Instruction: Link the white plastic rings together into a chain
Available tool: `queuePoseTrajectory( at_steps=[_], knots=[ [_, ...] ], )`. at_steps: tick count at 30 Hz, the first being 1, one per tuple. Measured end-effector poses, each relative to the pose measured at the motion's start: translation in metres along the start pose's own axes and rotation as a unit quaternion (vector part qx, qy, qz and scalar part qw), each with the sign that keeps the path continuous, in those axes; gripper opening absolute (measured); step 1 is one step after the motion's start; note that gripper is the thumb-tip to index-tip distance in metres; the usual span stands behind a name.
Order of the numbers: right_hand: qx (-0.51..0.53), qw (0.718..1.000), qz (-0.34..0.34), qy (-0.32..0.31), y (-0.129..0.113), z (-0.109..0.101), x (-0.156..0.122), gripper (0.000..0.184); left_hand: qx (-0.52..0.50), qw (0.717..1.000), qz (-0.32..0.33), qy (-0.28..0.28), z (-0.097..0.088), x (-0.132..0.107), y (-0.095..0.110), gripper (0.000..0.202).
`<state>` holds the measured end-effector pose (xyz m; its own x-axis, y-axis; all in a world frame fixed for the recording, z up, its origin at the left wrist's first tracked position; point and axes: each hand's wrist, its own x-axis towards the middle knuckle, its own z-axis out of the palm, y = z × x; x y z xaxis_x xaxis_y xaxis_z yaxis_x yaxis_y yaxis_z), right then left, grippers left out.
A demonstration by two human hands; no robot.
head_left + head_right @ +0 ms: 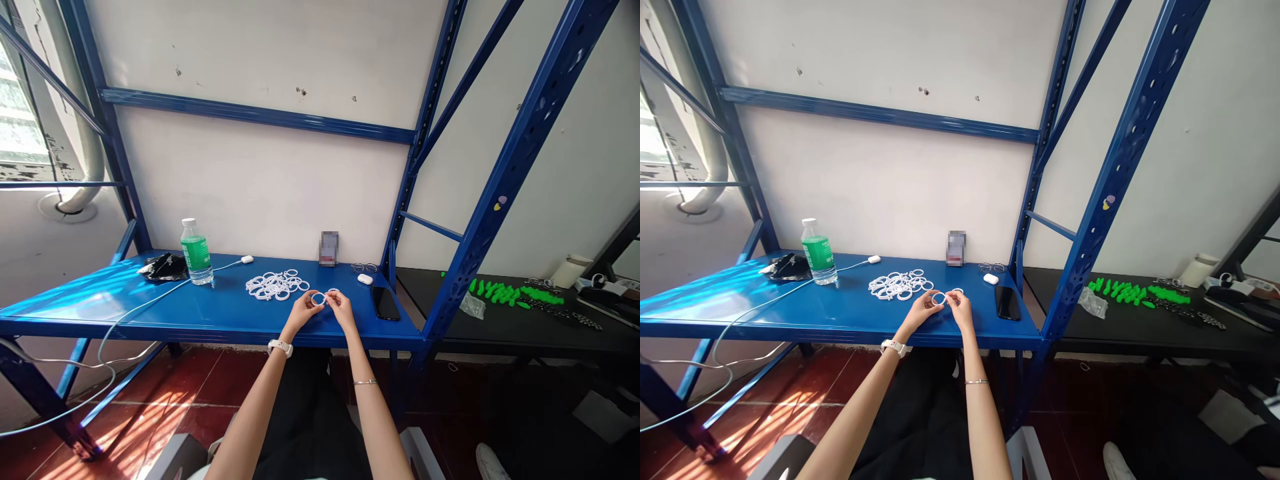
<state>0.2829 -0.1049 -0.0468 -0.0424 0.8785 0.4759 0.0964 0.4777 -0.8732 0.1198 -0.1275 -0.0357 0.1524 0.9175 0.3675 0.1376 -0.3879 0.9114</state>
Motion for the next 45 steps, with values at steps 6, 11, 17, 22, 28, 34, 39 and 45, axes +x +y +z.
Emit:
queuePoseTrajectory(
  at_steps=[6, 11, 17, 22, 28, 34, 39, 45],
  knots=[
    [-0.006, 1.0, -0.005, 0.005, 0.0003, -0.0013, -0.0002, 0.033, 0.01, 1.0, -0.004, 0.004, 0.0, 0.0, 0.0008, 0.06],
    [-0.01, 1.0, -0.009, 0.015, 0.0015, -0.0018, 0.0001, 0.034, 0.025, 1.0, -0.01, 0.003, -0.0002, 0.0002, 0.002, 0.064],
    [-0.007, 1.0, -0.009, 0.017, 0.0008, -0.0017, -0.0003, 0.035, 0.027, 1.0, -0.006, 0.007, -0.0003, 0.0001, 0.0015, 0.064],
    [-0.009, 1.0, -0.01, 0.018, 0.0004, -0.0018, -0.0004, 0.035, 0.022, 1.0, -0.007, 0.005, -0.0002, 0.0002, 0.0002, 0.065],
    [-0.018, 1.0, -0.011, 0.016, 0.0023, -0.0025, 0.0002, 0.035, 0.024, 1.0, -0.007, 0.003, -0.0006, -0.001, 0.0033, 0.064],
    [-0.007, 1.0, 0.0, 0.021, 0.0034, -0.0012, 0.0006, 0.036, 0.029, 1.0, -0.006, 0.007, -0.0005, -0.0016, 0.0056, 0.064],
    [0.003, 1.0, 0.004, 0.013, 0.0019, -0.0006, -0.0002, 0.04, 0.025, 0.999, -0.01, 0.019, 0.0002, -0.001, 0.0043, 0.064],
    [0.007, 1.0, 0.006, 0.015, 0.0022, -0.0005, 0.0002, 0.044, 0.017, 0.999, -0.035, 0.019, 0.0007, -0.0011, 0.0064, 0.068]
  ],
)
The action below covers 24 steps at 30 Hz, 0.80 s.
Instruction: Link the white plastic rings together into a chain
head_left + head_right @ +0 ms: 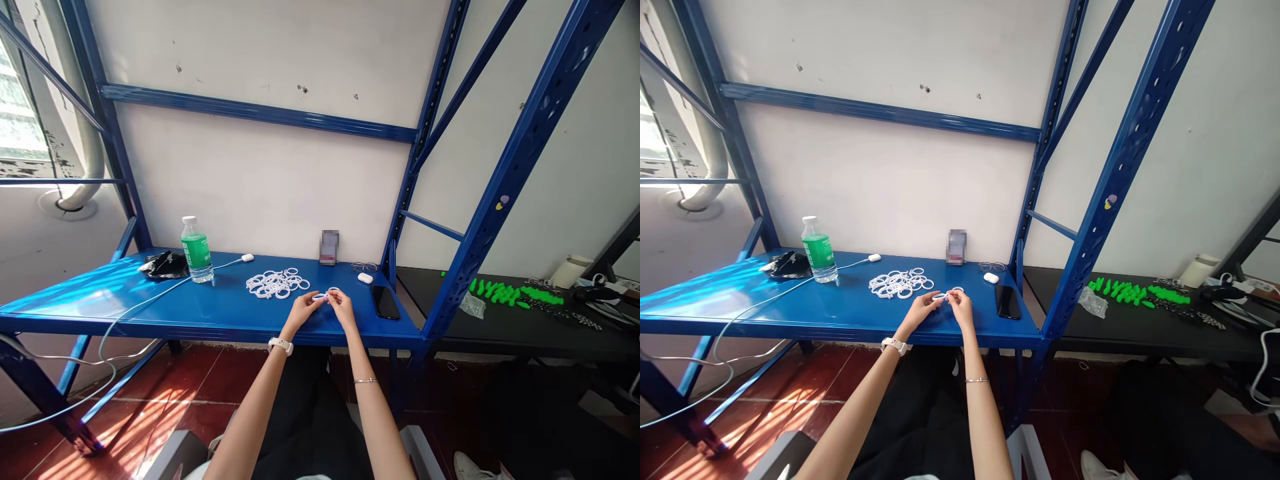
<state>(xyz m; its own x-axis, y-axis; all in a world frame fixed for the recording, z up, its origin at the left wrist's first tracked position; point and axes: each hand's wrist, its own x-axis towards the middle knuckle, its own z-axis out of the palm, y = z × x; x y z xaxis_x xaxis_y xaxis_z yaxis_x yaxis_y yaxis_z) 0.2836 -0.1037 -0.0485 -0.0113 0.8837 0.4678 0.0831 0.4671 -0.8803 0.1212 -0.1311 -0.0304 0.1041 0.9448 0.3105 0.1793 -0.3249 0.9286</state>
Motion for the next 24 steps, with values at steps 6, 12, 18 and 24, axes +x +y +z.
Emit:
queuePoseTrajectory(
  at_steps=[6, 12, 18, 24],
  knots=[
    [0.014, 1.0, -0.001, 0.008, 0.002, 0.002, 0.001, 0.047, -0.01, 1.0, 0.022, 0.001, 0.0, -0.001, 0.005, 0.063],
    [0.018, 1.0, 0.003, 0.004, 0.001, 0.002, 0.001, 0.049, -0.005, 1.0, 0.022, 0.006, 0.001, 0.0, 0.002, 0.062],
    [0.012, 1.0, -0.002, -0.007, -0.002, 0.002, -0.001, 0.048, -0.011, 1.0, 0.02, 0.015, 0.001, 0.003, -0.003, 0.063],
    [0.016, 1.0, -0.006, -0.026, -0.005, 0.002, -0.002, 0.042, -0.018, 0.999, 0.022, 0.017, 0.001, 0.004, -0.006, 0.062]
  ],
)
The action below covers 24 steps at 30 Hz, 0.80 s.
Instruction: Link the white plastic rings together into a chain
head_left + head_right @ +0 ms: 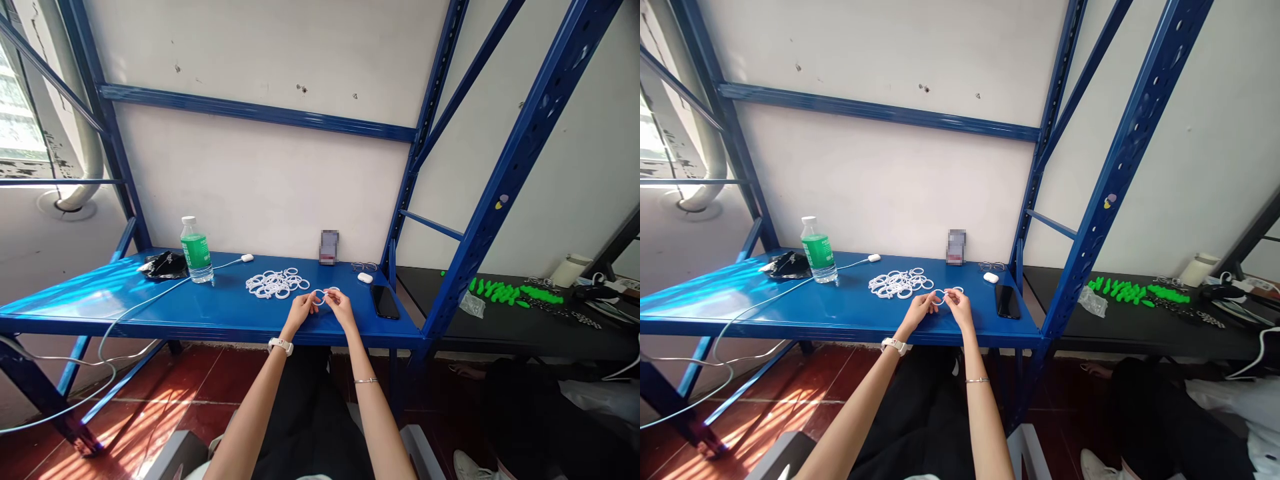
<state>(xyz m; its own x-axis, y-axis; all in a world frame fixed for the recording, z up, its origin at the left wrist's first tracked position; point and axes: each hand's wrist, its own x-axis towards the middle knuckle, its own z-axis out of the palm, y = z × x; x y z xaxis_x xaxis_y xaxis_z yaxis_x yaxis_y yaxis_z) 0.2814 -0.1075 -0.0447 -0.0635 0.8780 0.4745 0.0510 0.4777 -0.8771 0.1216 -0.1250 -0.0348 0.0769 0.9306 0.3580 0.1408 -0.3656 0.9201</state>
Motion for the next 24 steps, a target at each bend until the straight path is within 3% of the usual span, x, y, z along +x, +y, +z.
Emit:
queuePoseTrajectory(
  at_steps=[6, 15, 24],
  knots=[
    [-0.003, 1.0, -0.015, -0.003, -0.0043, -0.0004, -0.0023, 0.035, 0.012, 1.0, 0.001, -0.003, -0.0008, -0.002, 0.0037, 0.063],
    [0.009, 0.999, -0.016, 0.041, -0.007, 0.0005, -0.0027, 0.039, -0.005, 1.0, 0.003, -0.022, -0.0008, -0.0041, 0.0052, 0.065],
    [0.003, 0.999, -0.019, 0.036, -0.0097, -0.0008, -0.0042, 0.038, 0.002, 1.0, 0.005, -0.025, -0.0013, -0.0041, 0.0036, 0.061]
  ],
)
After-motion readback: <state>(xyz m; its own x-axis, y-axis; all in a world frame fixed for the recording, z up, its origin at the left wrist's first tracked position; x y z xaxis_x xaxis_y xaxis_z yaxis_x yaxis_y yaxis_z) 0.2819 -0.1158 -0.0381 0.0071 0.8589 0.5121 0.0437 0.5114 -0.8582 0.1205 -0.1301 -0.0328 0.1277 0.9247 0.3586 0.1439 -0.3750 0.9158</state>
